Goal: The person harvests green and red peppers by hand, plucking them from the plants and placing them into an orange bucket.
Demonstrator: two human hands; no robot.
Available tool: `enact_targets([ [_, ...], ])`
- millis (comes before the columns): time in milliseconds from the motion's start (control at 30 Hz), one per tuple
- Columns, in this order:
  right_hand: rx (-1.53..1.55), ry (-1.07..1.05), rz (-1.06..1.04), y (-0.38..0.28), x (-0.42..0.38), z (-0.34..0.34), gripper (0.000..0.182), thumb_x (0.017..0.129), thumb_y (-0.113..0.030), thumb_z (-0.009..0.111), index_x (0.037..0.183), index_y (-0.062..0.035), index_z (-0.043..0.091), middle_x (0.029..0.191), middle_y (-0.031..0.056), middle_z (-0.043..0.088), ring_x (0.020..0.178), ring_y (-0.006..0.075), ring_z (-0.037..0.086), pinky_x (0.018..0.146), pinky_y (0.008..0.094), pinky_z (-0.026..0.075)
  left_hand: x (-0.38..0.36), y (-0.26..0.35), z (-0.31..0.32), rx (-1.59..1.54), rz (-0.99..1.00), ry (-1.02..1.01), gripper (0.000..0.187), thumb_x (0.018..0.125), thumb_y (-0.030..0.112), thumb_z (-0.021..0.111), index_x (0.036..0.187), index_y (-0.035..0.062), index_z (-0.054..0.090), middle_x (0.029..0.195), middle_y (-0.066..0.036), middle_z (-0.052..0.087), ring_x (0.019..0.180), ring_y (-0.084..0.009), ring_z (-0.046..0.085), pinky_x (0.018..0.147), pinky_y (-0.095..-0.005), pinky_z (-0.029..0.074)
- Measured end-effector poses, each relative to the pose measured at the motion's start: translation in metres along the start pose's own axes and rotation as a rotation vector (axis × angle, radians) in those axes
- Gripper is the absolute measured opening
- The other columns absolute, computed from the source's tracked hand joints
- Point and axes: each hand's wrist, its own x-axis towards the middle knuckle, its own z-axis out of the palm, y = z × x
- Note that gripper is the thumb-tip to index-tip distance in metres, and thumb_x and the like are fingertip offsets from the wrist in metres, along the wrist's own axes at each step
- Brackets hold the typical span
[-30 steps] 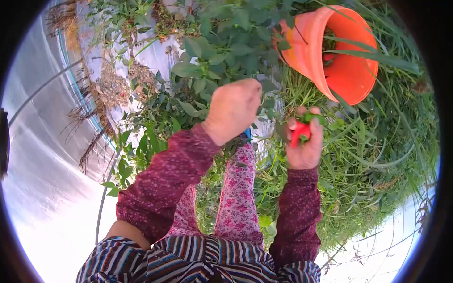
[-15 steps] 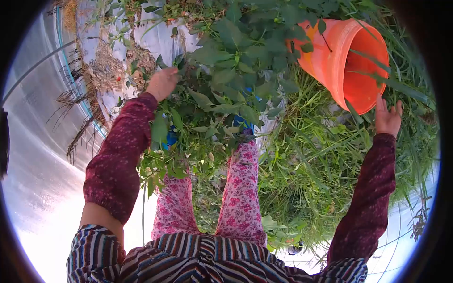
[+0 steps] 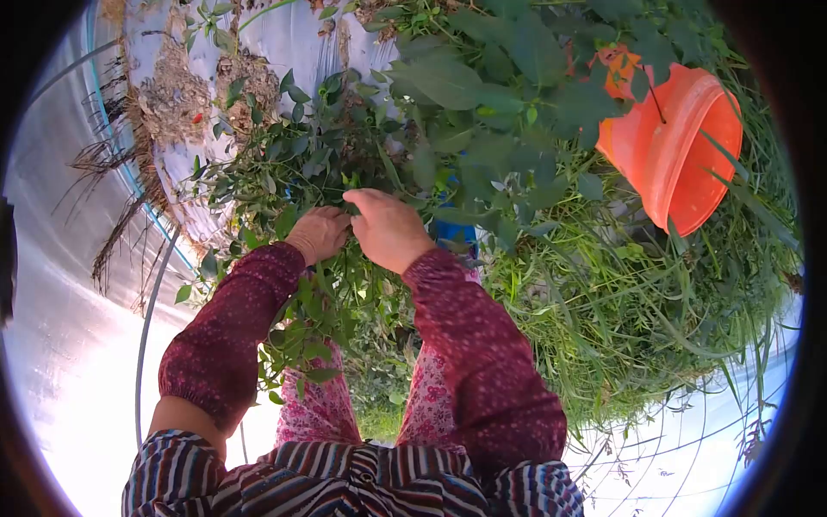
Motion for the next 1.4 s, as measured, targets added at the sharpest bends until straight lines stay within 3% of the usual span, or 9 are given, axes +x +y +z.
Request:
enact_targets([
  [200,-0.233,-0.104,0.110,0.047,0.004,0.043,0.037,0.084,-0.014,0.053,0.121,-0.0058,0.052,0.116,0.0156,0.058,0.105,0.0321,0.056,0.088,0.0379,0.045,0.070,-0.024,-0.040,-0.312,-0.146,0.492,0.024,0.077,0.007,0.056,0.100,0.0039,0.058,0.103,-0.020,0.057,0.088,-0.0362,0.060,0.077,-0.0412,0.049],
  [400,-0.103,-0.051,0.179,0.066,0.000,0.055,0.033,0.083,-0.011,0.050,0.115,-0.0059,0.054,0.113,0.0153,0.060,0.100,0.0323,0.059,0.085,0.0400,0.047,0.130,-0.055,-0.048,-0.064,-0.472,0.133,0.039,0.082,0.007,0.052,0.120,0.0044,0.041,0.124,-0.019,0.047,0.104,-0.0388,0.057,0.084,-0.0438,0.049],
  [533,-0.109,-0.021,0.173,0.066,0.005,0.047,0.031,0.083,-0.006,0.056,0.114,-0.0056,0.055,0.101,0.0117,0.065,0.090,0.0210,0.063,0.077,0.0303,0.048,0.122,-0.065,-0.037,0.051,-0.457,-0.058,0.039,0.082,0.008,0.054,0.120,0.0052,0.044,0.126,-0.021,0.045,0.105,-0.0393,0.056,0.085,-0.0440,0.049],
  [633,0.020,0.107,0.095,0.097,0.009,0.041,0.028,0.085,-0.003,0.055,0.113,-0.0054,0.055,0.096,0.0111,0.065,0.087,0.0175,0.063,0.073,0.0290,0.048,0.090,-0.064,-0.031,0.035,-0.367,0.180,0.021,0.074,0.013,0.066,0.090,0.0009,0.062,0.105,-0.018,0.054,0.093,-0.0354,0.058,0.079,-0.0403,0.049],
  [733,0.096,0.219,0.100,0.125,0.025,0.022,0.023,0.087,-0.004,0.054,0.110,-0.0049,0.056,0.092,0.0101,0.065,0.084,0.0159,0.063,0.070,0.0288,0.048,0.053,-0.067,-0.042,-0.088,-0.336,0.327,0.022,0.072,0.007,0.064,0.094,0.0068,0.065,0.099,-0.013,0.054,0.089,-0.0328,0.059,0.075,-0.0398,0.049],
  [867,0.480,0.282,0.027,0.107,0.073,0.002,0.018,0.087,-0.006,0.055,0.105,-0.0049,0.059,0.089,0.0111,0.066,0.081,0.0169,0.063,0.070,0.0288,0.048,0.023,-0.084,-0.039,-0.285,-0.249,0.536,0.028,0.071,-0.001,0.060,0.097,0.0092,0.065,0.100,-0.010,0.055,0.088,-0.0304,0.059,0.075,-0.0379,0.049],
  [1033,-0.329,0.147,0.021,0.056,0.124,0.025,0.015,0.085,-0.008,0.057,0.099,-0.0055,0.063,0.085,0.0140,0.065,0.079,0.0204,0.063,0.070,0.0305,0.047,0.012,-0.091,-0.030,-0.396,-0.233,0.589,0.031,0.069,-0.004,0.061,0.097,0.0079,0.065,0.099,-0.010,0.056,0.087,-0.0306,0.059,0.075,-0.0362,0.049],
  [1267,0.261,0.220,0.141,0.077,0.156,0.061,0.022,0.080,-0.009,0.059,0.101,-0.0122,0.065,0.091,0.0112,0.066,0.084,0.0262,0.063,0.073,0.0379,0.049,-0.005,-0.089,-0.024,-0.455,-0.180,0.660,0.035,0.066,-0.010,0.061,0.097,0.0078,0.065,0.091,-0.008,0.054,0.079,-0.0268,0.061,0.067,-0.0341,0.050],
  [1400,0.001,0.000,-0.019,0.047,0.143,0.062,0.038,0.077,-0.002,0.060,0.113,-0.0147,0.059,0.111,0.0102,0.060,0.099,0.0259,0.059,0.083,0.0377,0.048,-0.014,-0.091,-0.025,-0.414,-0.181,0.620,0.031,0.067,-0.008,0.062,0.094,0.0080,0.063,0.090,-0.008,0.053,0.076,-0.0268,0.060,0.065,-0.0356,0.050],
])
